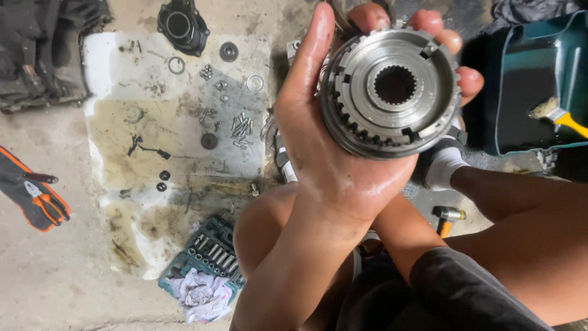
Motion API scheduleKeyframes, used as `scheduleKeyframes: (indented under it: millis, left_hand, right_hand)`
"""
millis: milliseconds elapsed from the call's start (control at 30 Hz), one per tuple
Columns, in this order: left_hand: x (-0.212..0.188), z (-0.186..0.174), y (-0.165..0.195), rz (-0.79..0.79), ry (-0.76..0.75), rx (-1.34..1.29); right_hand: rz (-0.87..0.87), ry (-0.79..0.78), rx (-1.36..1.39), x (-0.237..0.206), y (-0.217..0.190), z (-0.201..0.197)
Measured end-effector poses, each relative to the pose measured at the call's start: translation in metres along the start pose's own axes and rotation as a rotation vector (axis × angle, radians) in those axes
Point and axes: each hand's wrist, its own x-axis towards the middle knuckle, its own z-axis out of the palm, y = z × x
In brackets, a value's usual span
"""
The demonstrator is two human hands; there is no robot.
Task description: The person sits on the floor and assembles a cylindrical engine component by hand. They insert a small metal ring into a groove, rotate the part to check fit, and repeatedly adjust the ring with both hands.
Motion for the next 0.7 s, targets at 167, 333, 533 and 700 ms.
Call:
scheduleKeyframes:
  millis: [167, 333, 533, 700]
  left_hand:
    - [-0.012, 0.008, 0.004, 0.012, 0.026, 0.018]
    - [-0.022, 0.030, 0.003, 0.013, 0.136, 0.073]
    - [-0.033, 0.036, 0.004, 0.020, 0.237, 0.029]
    - [-0.025, 0.022, 0.005, 0.001, 0.271, 0.061]
  right_hand:
    - [-0.009, -0.074, 0.286, 0.006, -0.017, 0.012]
    - [0.013, -0.181, 0.446, 0.014, -0.035, 0.008]
    - [0.009, -0.250, 0.487, 0.002, -0.041, 0.008]
    - [-0.132, -0.241, 0.280, -0.032, -0.017, -0.006]
